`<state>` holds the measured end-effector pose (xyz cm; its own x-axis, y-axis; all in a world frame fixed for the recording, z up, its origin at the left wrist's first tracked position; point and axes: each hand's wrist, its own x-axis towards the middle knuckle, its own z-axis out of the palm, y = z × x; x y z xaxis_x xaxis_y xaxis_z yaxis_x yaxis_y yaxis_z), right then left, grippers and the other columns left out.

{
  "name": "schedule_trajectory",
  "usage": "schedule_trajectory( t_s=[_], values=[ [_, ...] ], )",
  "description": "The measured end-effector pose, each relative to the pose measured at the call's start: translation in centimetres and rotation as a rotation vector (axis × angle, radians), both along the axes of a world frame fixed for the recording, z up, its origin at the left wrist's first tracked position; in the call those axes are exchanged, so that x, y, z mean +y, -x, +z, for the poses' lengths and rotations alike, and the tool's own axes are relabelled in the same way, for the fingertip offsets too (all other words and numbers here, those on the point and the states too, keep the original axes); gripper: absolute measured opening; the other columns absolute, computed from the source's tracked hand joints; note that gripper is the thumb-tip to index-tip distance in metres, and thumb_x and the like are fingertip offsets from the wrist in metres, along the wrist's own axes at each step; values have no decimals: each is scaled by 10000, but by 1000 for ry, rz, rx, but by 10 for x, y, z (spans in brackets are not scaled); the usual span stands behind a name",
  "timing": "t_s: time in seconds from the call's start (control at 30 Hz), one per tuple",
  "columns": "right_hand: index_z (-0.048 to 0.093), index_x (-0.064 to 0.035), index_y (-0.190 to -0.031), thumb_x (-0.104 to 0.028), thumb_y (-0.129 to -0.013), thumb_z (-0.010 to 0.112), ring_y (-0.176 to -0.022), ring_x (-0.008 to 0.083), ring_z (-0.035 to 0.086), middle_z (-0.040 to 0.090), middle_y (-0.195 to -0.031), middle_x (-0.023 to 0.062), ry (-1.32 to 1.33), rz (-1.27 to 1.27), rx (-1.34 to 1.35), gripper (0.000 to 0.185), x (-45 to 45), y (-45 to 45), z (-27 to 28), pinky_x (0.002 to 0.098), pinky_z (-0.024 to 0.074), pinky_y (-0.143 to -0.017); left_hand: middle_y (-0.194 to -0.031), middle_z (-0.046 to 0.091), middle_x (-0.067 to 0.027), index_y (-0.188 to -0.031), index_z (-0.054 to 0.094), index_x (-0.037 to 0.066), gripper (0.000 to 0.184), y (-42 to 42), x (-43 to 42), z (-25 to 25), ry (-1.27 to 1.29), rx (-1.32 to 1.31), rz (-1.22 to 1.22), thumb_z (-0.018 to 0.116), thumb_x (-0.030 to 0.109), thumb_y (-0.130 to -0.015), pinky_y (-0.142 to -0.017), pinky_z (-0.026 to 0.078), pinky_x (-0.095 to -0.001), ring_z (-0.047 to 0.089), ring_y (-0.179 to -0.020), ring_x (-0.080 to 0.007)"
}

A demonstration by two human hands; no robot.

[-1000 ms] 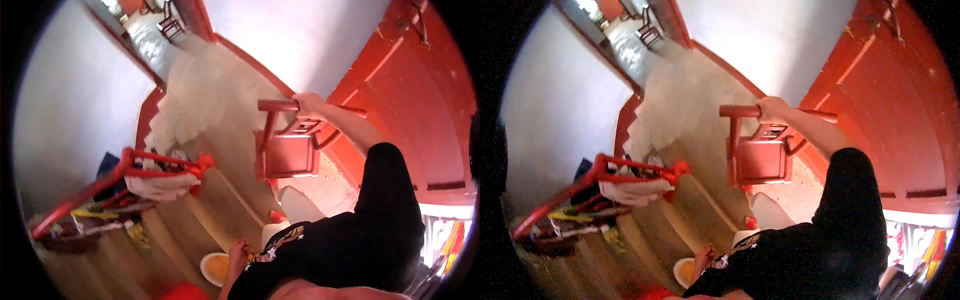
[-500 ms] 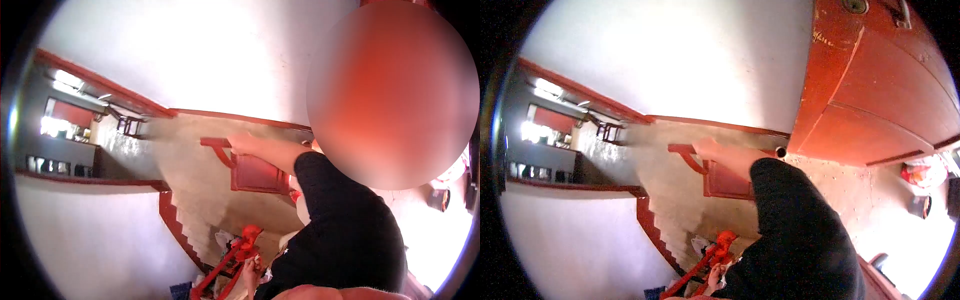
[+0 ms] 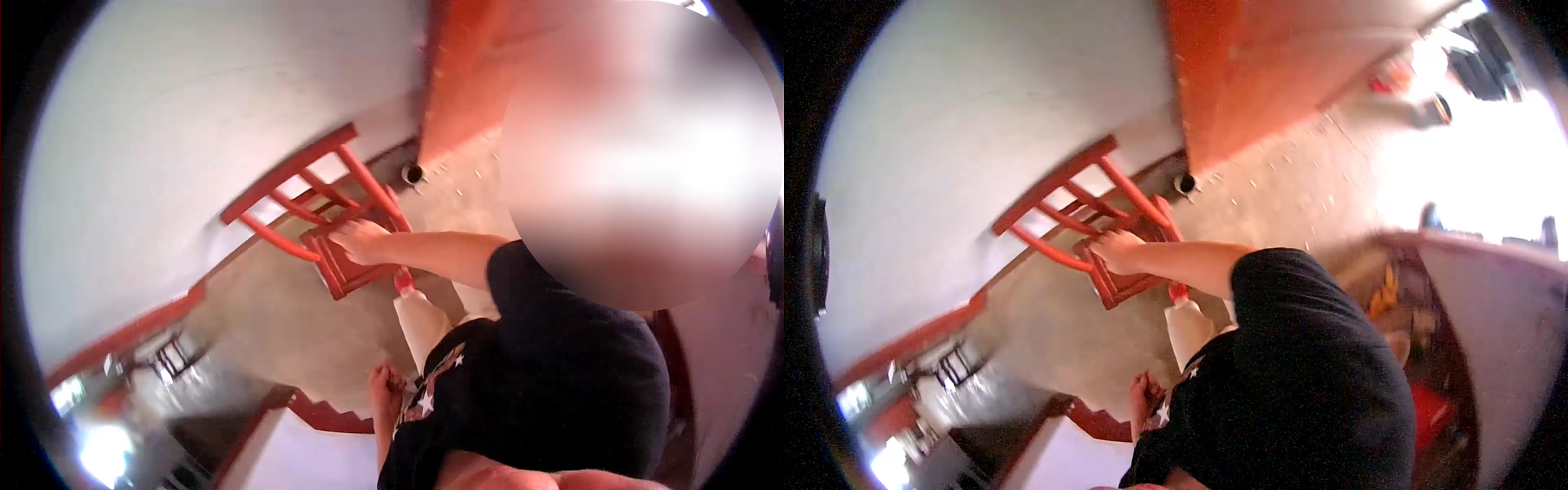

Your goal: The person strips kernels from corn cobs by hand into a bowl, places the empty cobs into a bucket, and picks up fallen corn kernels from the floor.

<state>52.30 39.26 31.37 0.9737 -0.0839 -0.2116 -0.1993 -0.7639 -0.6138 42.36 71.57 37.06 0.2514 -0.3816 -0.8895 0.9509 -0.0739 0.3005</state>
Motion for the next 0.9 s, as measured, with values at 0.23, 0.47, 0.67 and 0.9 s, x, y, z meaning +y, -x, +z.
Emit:
schedule_trajectory(
  t_s=[0.23, 0.47, 0.67, 0.9],
  values=[
    [578, -92, -744, -189, -805, 471, -666, 183, 539, 555, -715, 55, -305, -1306, 616, 156, 12, 325, -59, 323, 441, -597, -753, 565, -68, -970, 522, 31, 146, -141, -63, -8, 40, -172, -524, 442, 98, -868, -538, 455, -275, 526, -596, -143],
    [575, -41, -832, -169, -714, 542, -847, 367, 556, 595, -877, 187, -147, -1418, 827, 178, 100, 463, -81, 429, 447, -721, -660, 506, -35, -938, 524, 32, 143, -116, -144, -4, 57, -147, -887, 435, 127, -878, -503, 407, -256, 470, -554, -125],
    [590, -25, -807, -106, -729, 510, -626, 233, 616, 614, -726, 128, -702, -1596, 569, 138, 207, 423, -149, 344, 498, -562, -522, 330, 25, -919, 526, 38, 149, -40, -196, -30, 11, -78, -1241, 439, 155, -890, -395, 277, -214, 290, -420, -70],
    [585, 7, -836, -125, -731, 541, -722, 268, 614, 623, -784, 168, -813, -1772, 534, 174, 289, 465, -191, 353, 482, -660, -548, 394, 19, -989, 526, 31, 182, 78, -208, -69, -11, 15, -1575, 419, 145, -895, -380, 244, -194, 283, -407, -46]
  ],
)
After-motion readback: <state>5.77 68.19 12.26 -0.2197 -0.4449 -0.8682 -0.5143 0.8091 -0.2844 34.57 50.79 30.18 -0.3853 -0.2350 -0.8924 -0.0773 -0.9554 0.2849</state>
